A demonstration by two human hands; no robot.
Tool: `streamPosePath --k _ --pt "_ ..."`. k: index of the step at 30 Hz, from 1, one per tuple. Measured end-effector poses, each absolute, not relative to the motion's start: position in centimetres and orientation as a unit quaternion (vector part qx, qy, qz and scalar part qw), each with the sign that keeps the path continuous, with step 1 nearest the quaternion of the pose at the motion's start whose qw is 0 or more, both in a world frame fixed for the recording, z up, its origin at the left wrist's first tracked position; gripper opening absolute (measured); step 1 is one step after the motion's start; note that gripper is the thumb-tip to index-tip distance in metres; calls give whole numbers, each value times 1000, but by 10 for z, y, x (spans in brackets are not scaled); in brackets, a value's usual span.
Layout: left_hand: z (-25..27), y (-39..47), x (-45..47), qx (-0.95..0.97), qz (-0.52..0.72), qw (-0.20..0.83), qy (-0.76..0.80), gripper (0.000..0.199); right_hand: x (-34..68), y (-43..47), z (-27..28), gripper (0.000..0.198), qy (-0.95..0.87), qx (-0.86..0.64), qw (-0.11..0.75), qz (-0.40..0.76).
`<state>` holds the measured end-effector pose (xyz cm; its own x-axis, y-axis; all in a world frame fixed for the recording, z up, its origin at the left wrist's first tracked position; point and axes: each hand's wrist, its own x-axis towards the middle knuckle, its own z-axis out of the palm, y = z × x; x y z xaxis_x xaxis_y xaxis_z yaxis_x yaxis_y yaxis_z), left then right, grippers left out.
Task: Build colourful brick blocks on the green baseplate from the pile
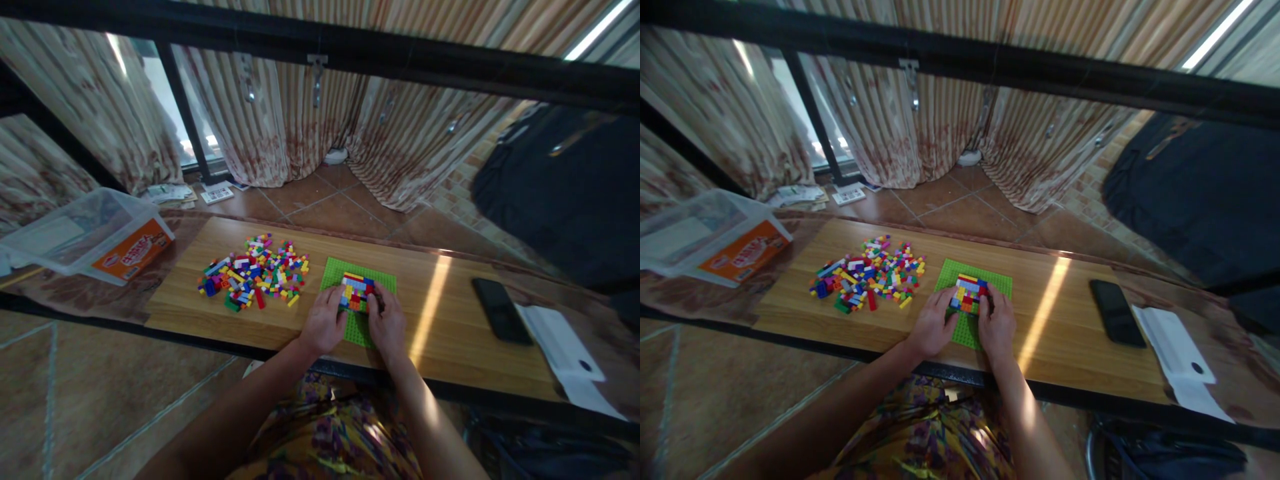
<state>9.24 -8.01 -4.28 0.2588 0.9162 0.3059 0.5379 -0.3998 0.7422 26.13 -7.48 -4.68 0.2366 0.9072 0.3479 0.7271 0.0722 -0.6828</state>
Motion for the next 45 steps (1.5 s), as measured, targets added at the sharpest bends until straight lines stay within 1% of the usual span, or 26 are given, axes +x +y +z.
streamPosePath --k 23,45 --pt "-44 -80 92 754 368 252 483 60 261 -76 -47 46 -604 -673 414 104" --pt "-45 -80 92 756 363 248 485 56 261 -76 -45 45 -609 -676 404 99"
